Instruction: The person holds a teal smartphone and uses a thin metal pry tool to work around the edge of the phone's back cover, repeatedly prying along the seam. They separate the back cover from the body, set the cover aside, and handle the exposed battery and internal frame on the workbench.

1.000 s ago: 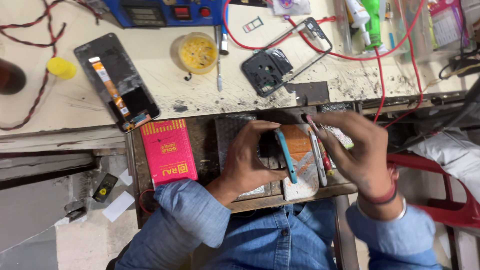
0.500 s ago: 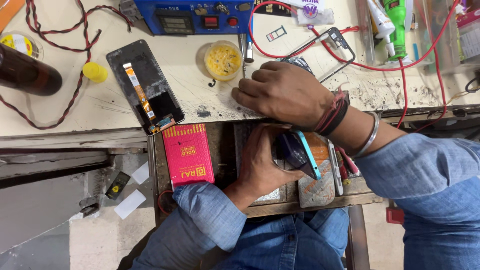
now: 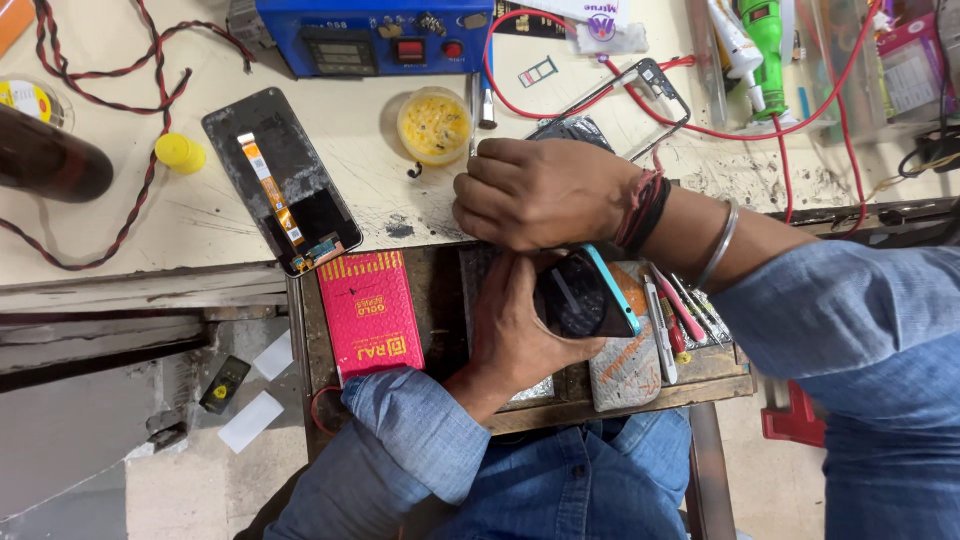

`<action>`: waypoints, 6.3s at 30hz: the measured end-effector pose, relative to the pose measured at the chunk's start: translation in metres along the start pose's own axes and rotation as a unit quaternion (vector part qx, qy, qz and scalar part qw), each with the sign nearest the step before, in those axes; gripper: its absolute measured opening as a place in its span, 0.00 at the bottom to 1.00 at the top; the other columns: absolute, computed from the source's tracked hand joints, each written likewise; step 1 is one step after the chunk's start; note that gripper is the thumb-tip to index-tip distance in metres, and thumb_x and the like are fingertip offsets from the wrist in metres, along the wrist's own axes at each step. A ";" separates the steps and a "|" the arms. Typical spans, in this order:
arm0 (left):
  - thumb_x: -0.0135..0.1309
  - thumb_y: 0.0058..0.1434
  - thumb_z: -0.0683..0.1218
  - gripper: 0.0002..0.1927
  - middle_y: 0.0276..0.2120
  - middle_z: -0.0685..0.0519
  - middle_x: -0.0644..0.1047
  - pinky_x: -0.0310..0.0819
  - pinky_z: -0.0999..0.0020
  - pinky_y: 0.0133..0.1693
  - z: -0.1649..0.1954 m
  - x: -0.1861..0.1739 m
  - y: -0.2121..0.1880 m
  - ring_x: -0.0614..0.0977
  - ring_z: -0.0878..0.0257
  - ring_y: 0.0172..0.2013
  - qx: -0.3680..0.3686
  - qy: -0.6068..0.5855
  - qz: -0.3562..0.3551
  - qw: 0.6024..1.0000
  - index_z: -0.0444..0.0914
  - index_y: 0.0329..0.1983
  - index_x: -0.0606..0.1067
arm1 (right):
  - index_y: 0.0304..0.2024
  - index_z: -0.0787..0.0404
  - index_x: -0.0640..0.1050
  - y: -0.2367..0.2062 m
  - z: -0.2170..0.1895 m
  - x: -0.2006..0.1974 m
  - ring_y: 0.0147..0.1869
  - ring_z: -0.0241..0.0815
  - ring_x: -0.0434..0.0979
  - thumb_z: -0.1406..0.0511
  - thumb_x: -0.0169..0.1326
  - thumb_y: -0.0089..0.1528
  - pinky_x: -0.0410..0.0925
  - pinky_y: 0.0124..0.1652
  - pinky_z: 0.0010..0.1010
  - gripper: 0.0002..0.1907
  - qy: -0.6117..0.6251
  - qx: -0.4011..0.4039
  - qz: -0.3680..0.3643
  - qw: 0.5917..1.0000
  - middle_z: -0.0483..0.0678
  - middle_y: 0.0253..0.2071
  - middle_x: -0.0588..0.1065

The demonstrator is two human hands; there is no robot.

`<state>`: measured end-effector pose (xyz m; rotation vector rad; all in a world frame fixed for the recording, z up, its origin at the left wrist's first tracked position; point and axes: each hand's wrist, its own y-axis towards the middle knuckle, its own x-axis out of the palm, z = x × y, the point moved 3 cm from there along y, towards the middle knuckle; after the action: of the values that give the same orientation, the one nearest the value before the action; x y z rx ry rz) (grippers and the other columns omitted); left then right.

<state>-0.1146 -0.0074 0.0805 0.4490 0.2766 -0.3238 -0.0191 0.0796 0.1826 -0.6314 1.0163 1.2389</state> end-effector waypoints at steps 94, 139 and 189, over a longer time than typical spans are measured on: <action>0.77 0.43 0.57 0.46 0.39 0.48 0.74 0.74 0.54 0.42 0.018 0.016 -0.011 0.79 0.50 0.40 0.041 0.099 0.057 0.993 0.41 0.63 0.70 | 0.46 0.67 0.74 -0.124 -0.195 -0.030 0.48 0.45 0.84 0.78 0.56 0.67 0.79 0.51 0.35 0.08 0.134 0.577 0.455 0.665 0.54 0.40 0.77; 0.71 0.49 0.57 0.41 0.44 0.42 0.79 0.77 0.55 0.45 -0.003 0.018 -0.007 0.84 0.45 0.44 -0.095 0.003 0.038 0.995 0.35 0.59 0.65 | 0.44 0.66 0.83 -0.060 -0.140 -0.032 0.50 0.53 0.85 0.77 0.65 0.59 0.78 0.53 0.39 0.11 0.008 0.570 0.327 0.754 0.58 0.44 0.81; 0.71 0.47 0.60 0.45 0.45 0.39 0.80 0.77 0.49 0.45 -0.012 0.040 -0.012 0.83 0.39 0.46 -0.208 0.035 -0.066 0.975 0.36 0.61 0.62 | 0.46 0.62 0.84 -0.073 -0.143 -0.045 0.50 0.50 0.85 0.76 0.66 0.56 0.79 0.49 0.34 0.15 0.085 0.568 0.283 0.768 0.55 0.44 0.81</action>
<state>-0.0846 -0.0220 0.0519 0.0288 0.4341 -0.3696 0.0109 -0.0812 0.1500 0.5806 1.9338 0.8002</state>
